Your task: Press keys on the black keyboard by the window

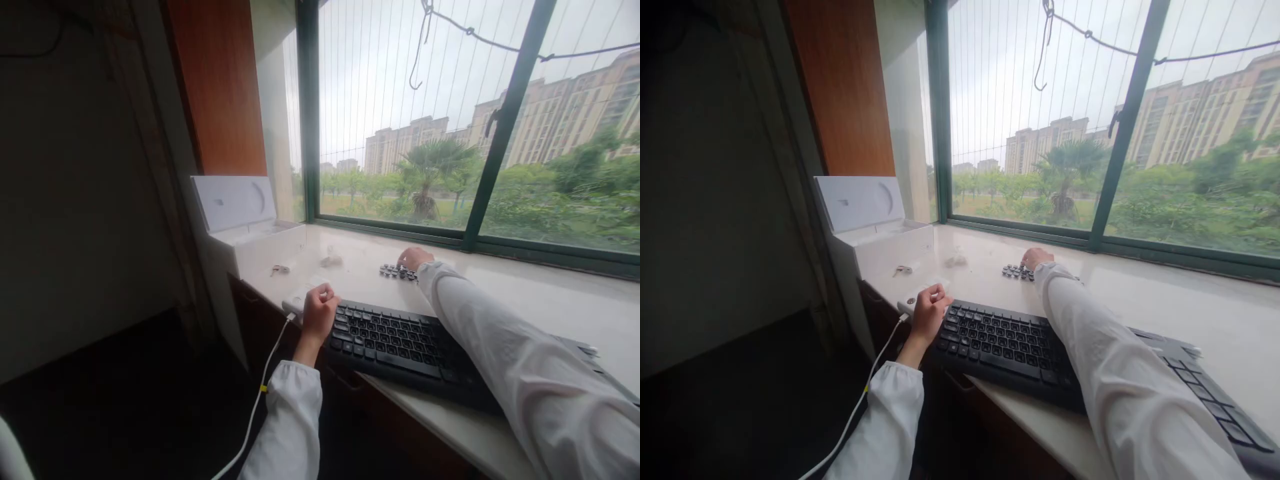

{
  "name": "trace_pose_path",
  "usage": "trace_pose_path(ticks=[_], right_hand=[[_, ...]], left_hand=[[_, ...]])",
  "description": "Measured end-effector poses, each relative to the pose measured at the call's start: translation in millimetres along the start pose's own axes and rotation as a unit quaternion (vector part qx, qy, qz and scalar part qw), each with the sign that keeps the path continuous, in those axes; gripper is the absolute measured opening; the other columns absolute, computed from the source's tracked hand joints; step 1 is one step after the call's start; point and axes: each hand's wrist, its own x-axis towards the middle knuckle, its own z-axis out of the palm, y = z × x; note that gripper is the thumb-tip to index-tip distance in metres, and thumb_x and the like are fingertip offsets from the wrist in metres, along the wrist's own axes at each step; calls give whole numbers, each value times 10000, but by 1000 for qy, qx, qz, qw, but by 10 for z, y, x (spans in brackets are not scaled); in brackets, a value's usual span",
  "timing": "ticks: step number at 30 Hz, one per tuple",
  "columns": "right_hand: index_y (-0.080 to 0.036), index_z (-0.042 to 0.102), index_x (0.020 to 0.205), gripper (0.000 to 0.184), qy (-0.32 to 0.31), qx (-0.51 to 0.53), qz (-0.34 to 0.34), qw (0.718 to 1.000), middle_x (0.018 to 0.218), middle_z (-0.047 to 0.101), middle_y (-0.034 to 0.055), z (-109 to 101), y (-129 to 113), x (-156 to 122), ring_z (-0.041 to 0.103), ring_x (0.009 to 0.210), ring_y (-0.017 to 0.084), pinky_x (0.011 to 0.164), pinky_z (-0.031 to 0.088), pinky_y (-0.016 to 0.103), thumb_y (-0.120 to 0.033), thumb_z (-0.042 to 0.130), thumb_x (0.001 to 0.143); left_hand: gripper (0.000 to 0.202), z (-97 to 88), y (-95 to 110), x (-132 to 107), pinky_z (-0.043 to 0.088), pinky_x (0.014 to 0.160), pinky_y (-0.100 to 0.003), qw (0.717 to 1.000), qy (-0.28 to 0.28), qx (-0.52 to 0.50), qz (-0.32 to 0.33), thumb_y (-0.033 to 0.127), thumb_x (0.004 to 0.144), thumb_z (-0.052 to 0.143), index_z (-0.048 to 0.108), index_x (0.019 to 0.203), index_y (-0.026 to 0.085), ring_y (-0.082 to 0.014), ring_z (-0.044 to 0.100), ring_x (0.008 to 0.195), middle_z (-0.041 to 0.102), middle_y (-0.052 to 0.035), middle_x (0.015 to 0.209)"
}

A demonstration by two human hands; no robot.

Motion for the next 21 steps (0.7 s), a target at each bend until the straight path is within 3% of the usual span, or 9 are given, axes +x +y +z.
trace_pose_path(ticks=[11,16,21], right_hand=[[-249,758,881,229,2,67,-4,998,991,704,84,18,-1,106,625,903,227,743,464,315,-368,693,696],[-185,756,865,227,36,122,-9,992,932,717,102,-153,-113,63,636,869,225,744,477,299,-345,674,726],[-165,742,857,214,43,184,-56,980,913,716,85,-415,-297,-223,639,837,193,735,483,274,-328,655,750]], left_hand=[[301,12,3,13,167,452,-245,1000,0,-10,-11,262,665,556,271,588,203,-62,237,427,247,59,477],[277,25,-1,35,169,459,-247,1000,9,5,6,223,648,539,272,575,202,-69,227,445,244,57,488],[264,24,37,22,193,482,-242,999,21,36,13,208,630,527,274,557,196,-73,238,467,265,55,489]])
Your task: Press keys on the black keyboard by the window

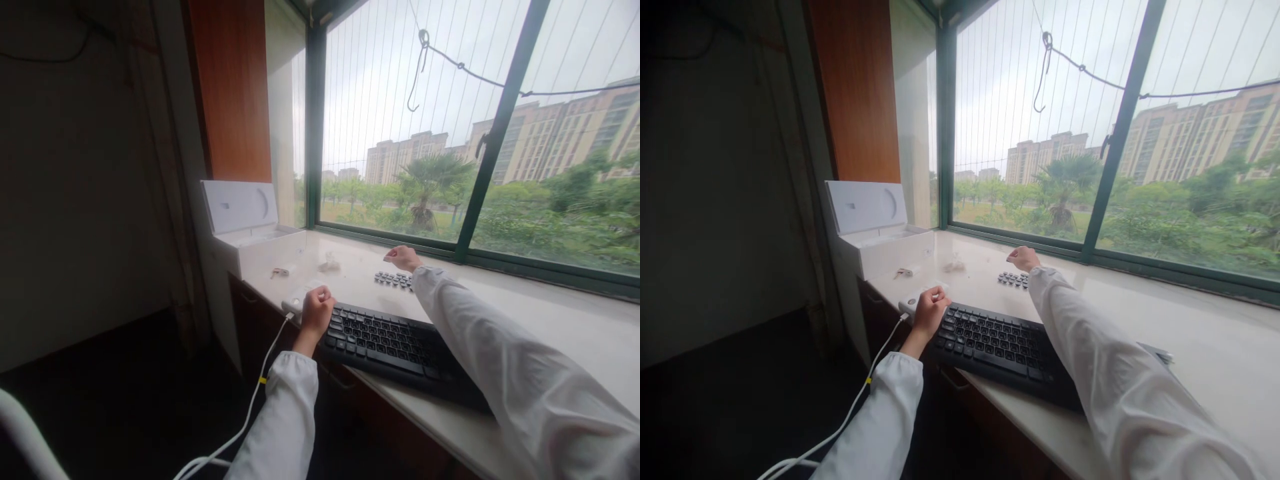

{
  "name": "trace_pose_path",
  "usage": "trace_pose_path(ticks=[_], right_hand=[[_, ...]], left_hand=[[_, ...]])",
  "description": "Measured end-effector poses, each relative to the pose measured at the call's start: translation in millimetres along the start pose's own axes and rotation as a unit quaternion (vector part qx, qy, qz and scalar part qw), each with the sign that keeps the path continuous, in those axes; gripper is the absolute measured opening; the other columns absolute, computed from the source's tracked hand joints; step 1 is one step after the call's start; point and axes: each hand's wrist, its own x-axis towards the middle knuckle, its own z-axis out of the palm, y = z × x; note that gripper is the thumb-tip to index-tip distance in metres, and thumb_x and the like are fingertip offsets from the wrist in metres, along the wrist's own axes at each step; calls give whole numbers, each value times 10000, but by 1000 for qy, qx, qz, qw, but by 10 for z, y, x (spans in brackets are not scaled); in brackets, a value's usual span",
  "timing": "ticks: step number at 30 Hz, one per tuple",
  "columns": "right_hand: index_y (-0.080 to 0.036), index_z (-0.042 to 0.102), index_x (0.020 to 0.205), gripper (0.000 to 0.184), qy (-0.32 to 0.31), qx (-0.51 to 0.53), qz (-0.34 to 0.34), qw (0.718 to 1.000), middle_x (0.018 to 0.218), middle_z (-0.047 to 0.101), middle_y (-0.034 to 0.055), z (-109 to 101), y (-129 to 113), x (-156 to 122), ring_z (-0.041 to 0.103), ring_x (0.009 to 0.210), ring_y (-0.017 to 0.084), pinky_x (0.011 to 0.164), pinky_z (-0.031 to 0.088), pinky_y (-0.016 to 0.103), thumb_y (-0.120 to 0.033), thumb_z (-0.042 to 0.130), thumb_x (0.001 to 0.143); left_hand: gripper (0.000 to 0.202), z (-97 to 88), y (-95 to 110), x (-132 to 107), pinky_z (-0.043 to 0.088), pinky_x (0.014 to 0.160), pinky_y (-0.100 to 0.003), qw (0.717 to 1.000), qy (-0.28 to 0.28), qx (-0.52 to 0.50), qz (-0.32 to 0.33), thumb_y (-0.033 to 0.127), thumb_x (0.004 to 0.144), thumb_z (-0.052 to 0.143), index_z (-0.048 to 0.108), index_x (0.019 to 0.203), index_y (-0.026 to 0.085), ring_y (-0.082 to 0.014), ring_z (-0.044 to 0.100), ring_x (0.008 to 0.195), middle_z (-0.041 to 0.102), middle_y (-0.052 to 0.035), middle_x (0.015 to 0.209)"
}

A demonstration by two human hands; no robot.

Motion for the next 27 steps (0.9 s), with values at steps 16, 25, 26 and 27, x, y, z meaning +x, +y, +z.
trace_pose_path(ticks=[16,25,26,27], right_hand=[[-170,743,891,263,-146,160,-140,966,810,726,69,-248,-638,-1519,636,722,175,634,476,264,-376,661,750],[-158,766,817,322,-210,117,-154,958,760,726,45,-196,-651,-1826,629,717,173,662,454,256,-443,648,723],[-161,769,827,324,-211,107,-151,960,765,728,42,-209,-657,-1844,633,733,178,671,451,257,-442,650,718],[-164,771,841,322,-211,100,-148,961,775,730,41,-215,-661,-1858,637,754,183,683,449,256,-436,655,712]], left_hand=[[206,-34,52,-67,262,550,-247,999,22,49,11,200,609,517,322,543,197,-101,329,520,337,49,512],[205,-11,21,-33,257,554,-239,995,28,85,30,197,606,505,319,521,191,-97,322,525,330,51,504],[196,-9,13,-29,258,554,-237,995,29,86,29,198,604,504,325,523,191,-97,328,527,334,51,505],[188,-7,5,-26,258,553,-236,995,29,88,27,199,602,504,332,526,191,-97,335,530,339,51,506]])
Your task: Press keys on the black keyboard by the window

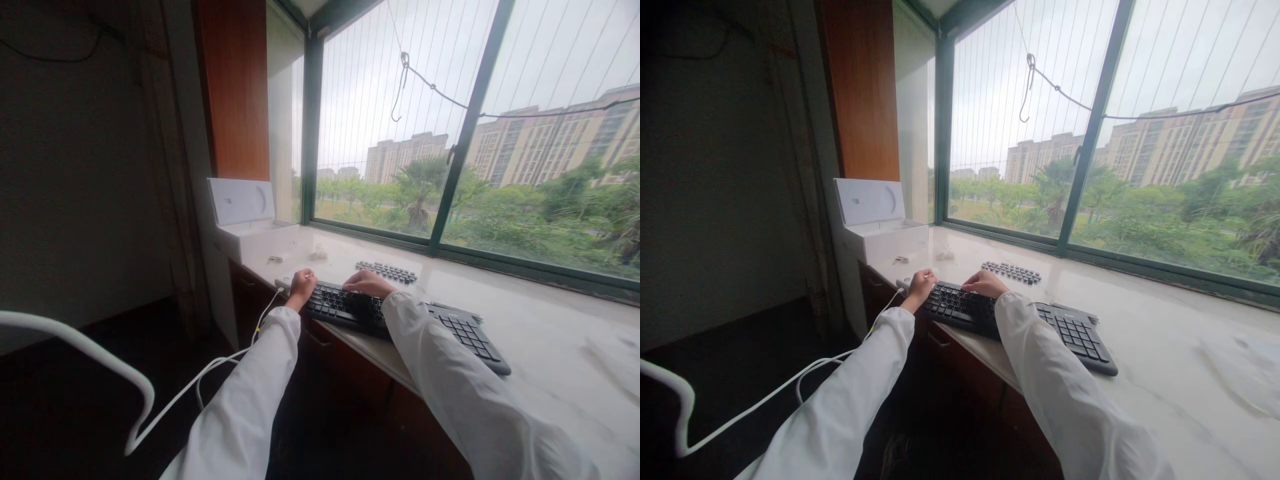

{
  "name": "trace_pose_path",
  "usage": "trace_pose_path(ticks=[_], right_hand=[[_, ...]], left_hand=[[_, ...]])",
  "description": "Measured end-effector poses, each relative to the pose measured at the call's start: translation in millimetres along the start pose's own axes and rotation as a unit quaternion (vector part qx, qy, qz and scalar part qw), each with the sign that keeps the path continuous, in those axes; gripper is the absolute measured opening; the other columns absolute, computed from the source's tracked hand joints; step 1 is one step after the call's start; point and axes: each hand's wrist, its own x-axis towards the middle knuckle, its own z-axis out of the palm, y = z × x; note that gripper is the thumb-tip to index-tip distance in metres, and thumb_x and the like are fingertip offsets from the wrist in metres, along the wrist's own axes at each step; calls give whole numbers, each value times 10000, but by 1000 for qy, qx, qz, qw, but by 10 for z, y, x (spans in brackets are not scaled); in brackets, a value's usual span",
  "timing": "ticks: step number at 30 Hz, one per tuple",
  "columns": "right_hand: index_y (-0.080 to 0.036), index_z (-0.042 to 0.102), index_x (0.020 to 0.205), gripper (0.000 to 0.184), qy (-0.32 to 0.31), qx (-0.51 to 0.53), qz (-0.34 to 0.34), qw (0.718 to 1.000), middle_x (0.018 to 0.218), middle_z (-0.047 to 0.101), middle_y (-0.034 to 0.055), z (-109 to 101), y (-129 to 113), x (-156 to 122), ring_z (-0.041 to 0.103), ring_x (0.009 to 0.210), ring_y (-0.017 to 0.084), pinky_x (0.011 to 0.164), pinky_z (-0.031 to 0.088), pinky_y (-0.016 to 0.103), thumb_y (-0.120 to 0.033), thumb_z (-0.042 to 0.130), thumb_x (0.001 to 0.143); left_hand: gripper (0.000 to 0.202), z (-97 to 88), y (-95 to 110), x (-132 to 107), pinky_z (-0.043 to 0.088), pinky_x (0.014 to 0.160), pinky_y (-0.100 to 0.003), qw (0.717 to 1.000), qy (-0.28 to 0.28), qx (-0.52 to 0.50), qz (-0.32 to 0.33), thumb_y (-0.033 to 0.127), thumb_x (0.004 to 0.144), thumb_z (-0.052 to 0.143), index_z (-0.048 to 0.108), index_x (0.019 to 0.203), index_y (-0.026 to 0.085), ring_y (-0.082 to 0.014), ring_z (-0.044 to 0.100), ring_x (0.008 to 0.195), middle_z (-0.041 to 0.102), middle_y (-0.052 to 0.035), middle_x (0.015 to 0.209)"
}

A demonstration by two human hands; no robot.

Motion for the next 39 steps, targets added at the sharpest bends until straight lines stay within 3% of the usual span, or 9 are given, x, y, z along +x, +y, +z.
trace_pose_path(ticks=[17,39], right_hand=[[-140,773,881,325,30,7,79,996,796,735,60,177,25,112,650,826,198,719,453,230,-374,704,666],[-159,773,884,311,33,-25,53,998,782,735,48,168,-29,59,649,808,190,686,430,234,-388,693,689]], left_hand=[[168,1,-18,0,257,534,-235,1000,8,6,6,201,602,488,336,530,194,-98,332,524,324,51,512],[197,11,-52,14,239,527,-235,1000,13,-14,10,205,604,498,314,533,195,-95,311,515,303,54,509]])
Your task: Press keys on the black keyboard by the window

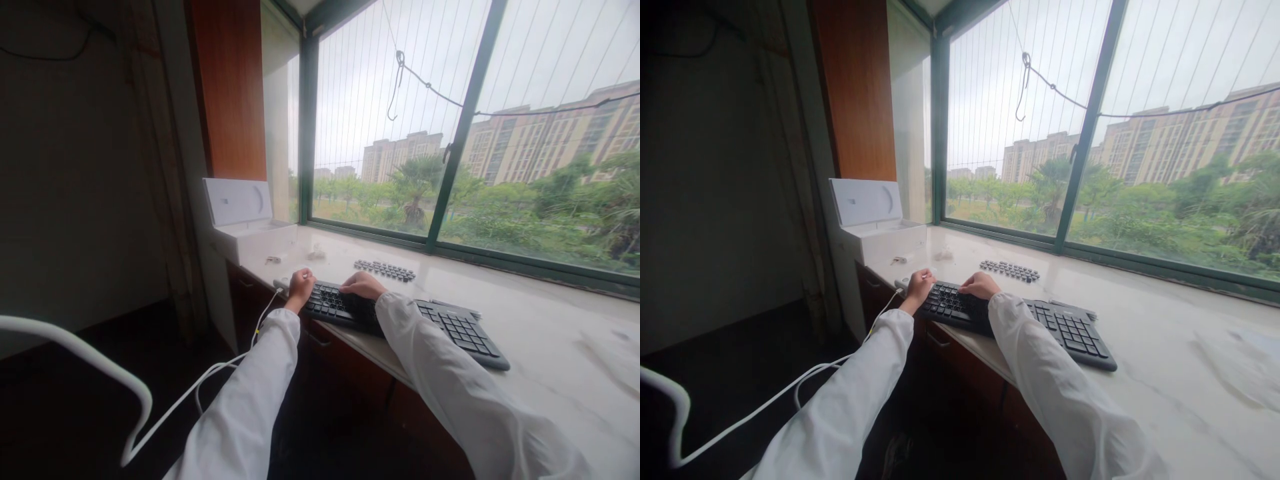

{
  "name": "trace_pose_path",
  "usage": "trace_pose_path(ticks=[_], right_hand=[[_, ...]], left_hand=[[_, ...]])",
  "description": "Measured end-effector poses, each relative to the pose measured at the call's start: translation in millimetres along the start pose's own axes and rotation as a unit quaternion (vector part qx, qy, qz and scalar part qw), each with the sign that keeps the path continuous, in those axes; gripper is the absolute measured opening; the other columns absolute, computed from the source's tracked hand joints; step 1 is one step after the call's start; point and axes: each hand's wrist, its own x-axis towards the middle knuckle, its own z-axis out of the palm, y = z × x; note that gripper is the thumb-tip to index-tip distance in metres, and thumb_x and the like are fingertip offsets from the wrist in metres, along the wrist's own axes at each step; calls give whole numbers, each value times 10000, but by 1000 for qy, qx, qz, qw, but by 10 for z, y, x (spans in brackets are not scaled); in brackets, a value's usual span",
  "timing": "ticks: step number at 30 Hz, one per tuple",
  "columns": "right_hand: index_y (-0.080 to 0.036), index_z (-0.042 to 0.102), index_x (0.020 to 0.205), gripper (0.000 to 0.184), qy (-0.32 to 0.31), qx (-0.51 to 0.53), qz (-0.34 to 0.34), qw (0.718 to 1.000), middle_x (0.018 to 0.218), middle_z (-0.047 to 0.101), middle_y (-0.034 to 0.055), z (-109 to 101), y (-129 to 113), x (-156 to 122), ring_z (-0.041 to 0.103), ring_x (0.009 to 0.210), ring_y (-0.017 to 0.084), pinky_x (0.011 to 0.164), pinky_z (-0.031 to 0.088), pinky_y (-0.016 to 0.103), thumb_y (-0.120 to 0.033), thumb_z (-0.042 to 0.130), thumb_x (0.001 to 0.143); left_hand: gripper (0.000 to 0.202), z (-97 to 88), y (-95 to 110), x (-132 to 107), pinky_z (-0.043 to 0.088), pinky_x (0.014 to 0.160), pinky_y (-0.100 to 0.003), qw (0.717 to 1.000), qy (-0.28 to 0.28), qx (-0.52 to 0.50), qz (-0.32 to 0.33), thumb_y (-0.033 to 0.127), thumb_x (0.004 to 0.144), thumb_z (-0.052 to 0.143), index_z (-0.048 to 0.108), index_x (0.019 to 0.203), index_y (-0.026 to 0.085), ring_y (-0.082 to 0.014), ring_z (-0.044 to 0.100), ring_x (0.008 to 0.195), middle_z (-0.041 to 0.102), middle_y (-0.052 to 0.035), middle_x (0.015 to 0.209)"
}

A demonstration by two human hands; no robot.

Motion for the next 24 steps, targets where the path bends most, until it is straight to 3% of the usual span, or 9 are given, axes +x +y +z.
trace_pose_path(ticks=[13,24], right_hand=[[-163,767,875,265,-7,2,-1,1000,786,725,39,60,6,-7,627,803,173,685,422,232,-357,677,718],[-148,759,781,247,-22,-15,10,1000,647,657,9,95,-24,26,580,693,145,605,385,213,-362,666,704]], left_hand=[[162,-4,64,-38,263,543,-234,999,-24,35,-10,199,615,491,347,541,195,-102,365,532,383,47,514],[84,48,12,-6,282,565,-231,993,-63,101,10,172,615,513,451,560,186,-104,416,549,482,37,530]])
